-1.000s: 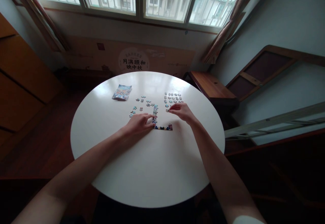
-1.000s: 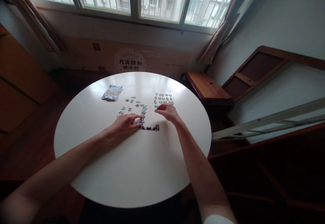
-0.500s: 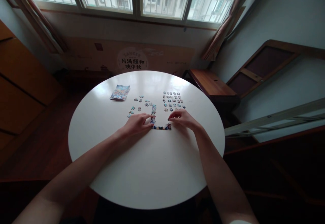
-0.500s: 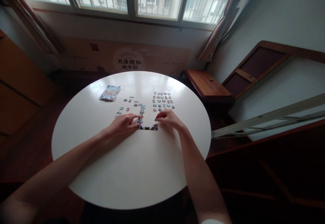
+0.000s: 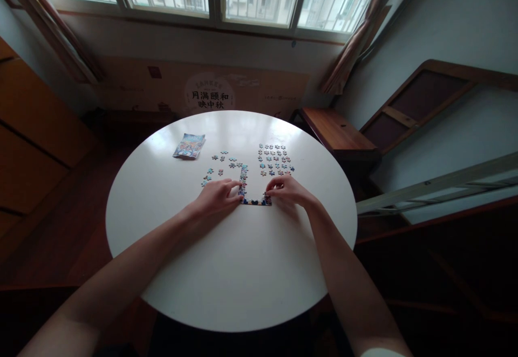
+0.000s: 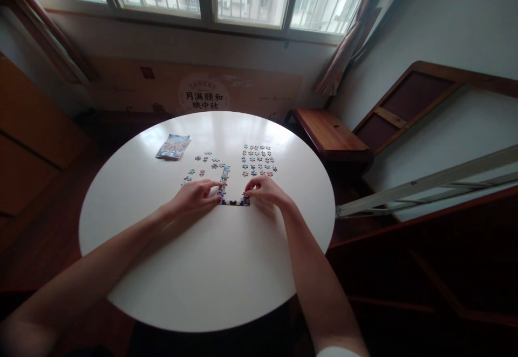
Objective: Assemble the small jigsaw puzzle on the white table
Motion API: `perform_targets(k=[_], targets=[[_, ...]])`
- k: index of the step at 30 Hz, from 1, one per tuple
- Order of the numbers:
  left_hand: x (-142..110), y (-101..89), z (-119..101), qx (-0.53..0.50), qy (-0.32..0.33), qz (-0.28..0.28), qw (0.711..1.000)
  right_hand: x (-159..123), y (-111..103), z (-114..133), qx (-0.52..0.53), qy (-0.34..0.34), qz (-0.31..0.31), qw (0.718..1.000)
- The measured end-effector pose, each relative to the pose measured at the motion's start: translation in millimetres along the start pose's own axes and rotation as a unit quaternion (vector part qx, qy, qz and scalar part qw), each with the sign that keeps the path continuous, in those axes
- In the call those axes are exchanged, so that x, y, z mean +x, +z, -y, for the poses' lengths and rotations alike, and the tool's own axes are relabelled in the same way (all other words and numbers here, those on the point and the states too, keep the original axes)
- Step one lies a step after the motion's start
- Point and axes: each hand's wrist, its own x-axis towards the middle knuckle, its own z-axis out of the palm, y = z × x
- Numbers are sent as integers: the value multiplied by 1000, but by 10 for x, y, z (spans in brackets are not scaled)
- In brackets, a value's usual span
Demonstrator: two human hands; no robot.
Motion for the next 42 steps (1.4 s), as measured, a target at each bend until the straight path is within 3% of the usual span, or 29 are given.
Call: perform_targets(k=[16,36,42], targets=[[-4,1,5,4,0,3,1000,-30,-13,12,-21,17,12,1000],[-6,-1,1,-2,0,3,1000,-38,-13,44,-49,-14,9,999],[-6,0,11,-1,-1,2,1000,-31,-24,48,-56,-33,-77,995]])
